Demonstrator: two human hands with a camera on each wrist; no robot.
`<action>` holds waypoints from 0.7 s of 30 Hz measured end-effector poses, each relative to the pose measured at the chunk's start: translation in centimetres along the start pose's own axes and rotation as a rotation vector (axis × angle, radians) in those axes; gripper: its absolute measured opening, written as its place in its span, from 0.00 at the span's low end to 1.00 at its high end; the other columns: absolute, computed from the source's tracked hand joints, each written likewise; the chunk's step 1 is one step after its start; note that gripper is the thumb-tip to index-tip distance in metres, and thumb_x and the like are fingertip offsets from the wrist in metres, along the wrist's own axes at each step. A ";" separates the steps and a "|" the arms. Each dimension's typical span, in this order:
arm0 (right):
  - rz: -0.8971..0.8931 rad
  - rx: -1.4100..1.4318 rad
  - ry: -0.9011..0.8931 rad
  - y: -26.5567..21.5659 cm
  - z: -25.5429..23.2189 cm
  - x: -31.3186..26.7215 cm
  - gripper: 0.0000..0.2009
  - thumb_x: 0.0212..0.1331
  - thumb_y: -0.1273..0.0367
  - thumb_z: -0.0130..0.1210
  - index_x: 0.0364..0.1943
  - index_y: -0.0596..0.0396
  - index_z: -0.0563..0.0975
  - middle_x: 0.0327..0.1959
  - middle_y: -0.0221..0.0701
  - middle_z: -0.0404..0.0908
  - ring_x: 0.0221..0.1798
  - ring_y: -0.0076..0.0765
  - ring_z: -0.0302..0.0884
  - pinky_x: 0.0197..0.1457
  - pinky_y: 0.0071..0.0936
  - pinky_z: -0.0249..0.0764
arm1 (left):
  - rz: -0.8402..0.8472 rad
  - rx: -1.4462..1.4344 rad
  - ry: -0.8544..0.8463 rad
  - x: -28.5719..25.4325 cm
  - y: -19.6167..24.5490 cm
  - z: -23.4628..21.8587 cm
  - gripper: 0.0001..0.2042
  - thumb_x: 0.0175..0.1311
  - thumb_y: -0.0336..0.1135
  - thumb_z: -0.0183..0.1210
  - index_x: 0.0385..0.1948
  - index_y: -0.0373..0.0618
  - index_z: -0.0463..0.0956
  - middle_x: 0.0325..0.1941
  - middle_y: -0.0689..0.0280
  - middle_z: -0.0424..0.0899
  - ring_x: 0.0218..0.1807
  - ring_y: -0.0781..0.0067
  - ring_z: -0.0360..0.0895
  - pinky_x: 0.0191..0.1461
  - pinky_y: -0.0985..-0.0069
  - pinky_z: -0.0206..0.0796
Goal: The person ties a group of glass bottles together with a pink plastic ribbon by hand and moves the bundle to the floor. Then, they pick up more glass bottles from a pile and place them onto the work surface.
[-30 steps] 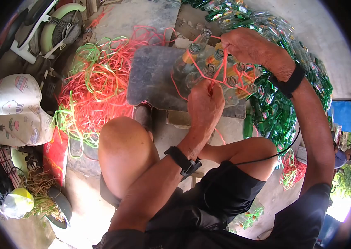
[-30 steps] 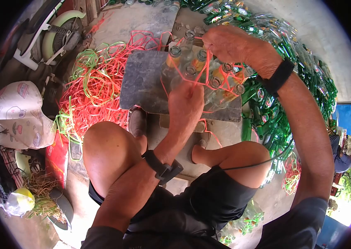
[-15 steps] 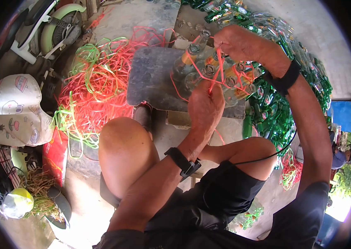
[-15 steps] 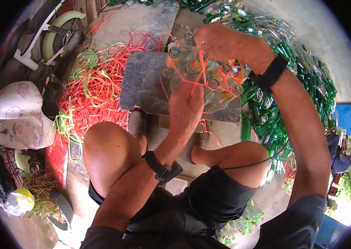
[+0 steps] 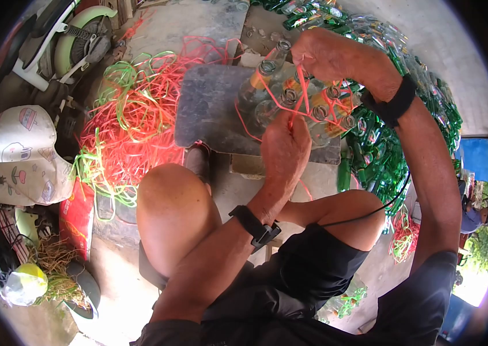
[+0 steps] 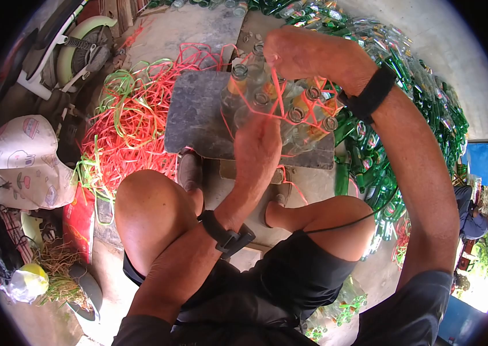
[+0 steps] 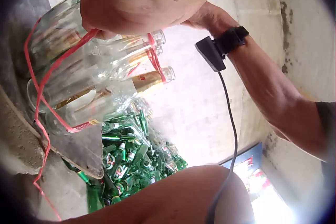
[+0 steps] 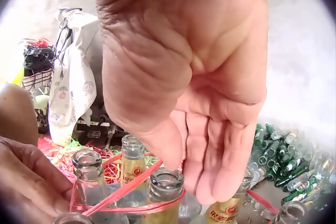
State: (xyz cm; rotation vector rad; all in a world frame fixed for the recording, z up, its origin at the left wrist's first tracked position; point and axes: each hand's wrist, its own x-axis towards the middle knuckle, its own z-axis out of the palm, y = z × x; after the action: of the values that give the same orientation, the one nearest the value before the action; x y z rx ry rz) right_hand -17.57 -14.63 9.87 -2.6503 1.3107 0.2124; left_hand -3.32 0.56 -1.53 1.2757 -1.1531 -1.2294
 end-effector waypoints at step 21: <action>0.247 0.008 -0.117 -3.3 0.2 2.2 0.03 0.46 0.77 0.53 0.20 0.63 0.75 0.17 0.47 0.80 0.20 0.46 0.83 0.22 0.42 0.74 | 0.042 -0.079 0.016 -0.1 0.3 -0.1 0.10 0.71 0.33 0.52 0.33 0.38 0.79 0.25 0.47 0.78 0.28 0.41 0.78 0.33 0.58 0.68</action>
State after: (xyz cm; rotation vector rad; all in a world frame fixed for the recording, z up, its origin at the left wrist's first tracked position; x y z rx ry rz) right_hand -13.64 -14.37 9.50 -2.4229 1.5923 0.3874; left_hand -3.18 0.64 -1.19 1.1948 -1.1045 -1.2198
